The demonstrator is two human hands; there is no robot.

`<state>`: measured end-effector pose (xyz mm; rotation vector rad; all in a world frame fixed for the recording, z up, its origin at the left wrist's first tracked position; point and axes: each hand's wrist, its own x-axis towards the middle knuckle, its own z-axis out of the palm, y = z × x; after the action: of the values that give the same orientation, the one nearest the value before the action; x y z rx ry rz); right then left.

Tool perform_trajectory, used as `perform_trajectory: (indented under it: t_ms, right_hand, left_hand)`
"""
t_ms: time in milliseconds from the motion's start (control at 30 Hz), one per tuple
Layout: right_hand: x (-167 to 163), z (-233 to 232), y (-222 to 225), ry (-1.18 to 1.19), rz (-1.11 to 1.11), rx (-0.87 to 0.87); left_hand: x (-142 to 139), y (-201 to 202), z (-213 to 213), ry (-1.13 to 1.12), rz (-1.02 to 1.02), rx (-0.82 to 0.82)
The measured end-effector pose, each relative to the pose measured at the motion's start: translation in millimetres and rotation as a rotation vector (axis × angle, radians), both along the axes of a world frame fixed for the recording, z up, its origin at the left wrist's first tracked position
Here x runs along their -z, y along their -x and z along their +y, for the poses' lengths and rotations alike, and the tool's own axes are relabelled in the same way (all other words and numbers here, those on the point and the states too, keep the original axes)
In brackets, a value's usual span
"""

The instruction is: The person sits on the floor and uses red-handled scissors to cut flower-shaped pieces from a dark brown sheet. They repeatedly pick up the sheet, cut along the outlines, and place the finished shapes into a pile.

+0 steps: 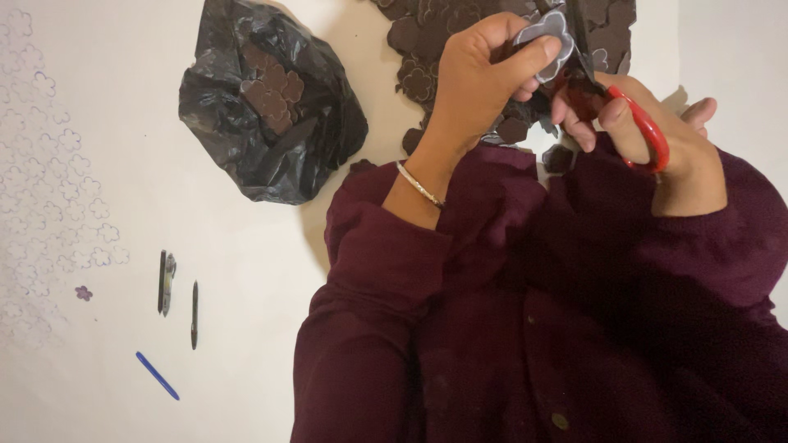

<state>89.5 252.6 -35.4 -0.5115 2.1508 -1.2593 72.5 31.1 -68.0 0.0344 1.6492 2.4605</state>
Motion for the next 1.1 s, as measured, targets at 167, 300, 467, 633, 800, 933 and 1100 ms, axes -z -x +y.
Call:
perform_trajectory:
  t_ms: [167, 300, 467, 633, 800, 933, 1100]
  right_hand:
    - [-3.9, -2.1, -1.3, 0.091, -0.051, -0.025]
    - [-4.6, -4.5, -0.2, 0.180, -0.080, -0.074]
    - [-2.0, -1.5, -1.6, 0.194, -0.076, -0.053]
    - [0.9, 1.0, -2.9, 0.158, -0.076, -0.005]
    - [0.7, 1.9, -0.9, 0.122, -0.089, 0.007]
    - [1.4, 3.5, 0.1, 0.118, -0.131, 0.026]
    - [6.1, 1.2, 3.3, 0.054, -0.036, -0.061]
  left_hand:
    - [0.2, -0.6, -1.0, 0.035, 0.036, 0.008]
    - [0.9, 0.4, 0.0, 0.043, 0.019, 0.014]
    - [2.0, 1.0, -0.3, 0.070, 0.041, 0.029]
    - [2.7, 0.5, -1.8, 0.058, 0.044, 0.035]
    - [6.7, 0.6, -1.3, 0.053, 0.020, 0.036]
    - [13.6, 2.1, 0.8, 0.027, -0.011, 0.052]
    - [23.9, 4.5, 3.6, -0.091, -0.149, 0.089]
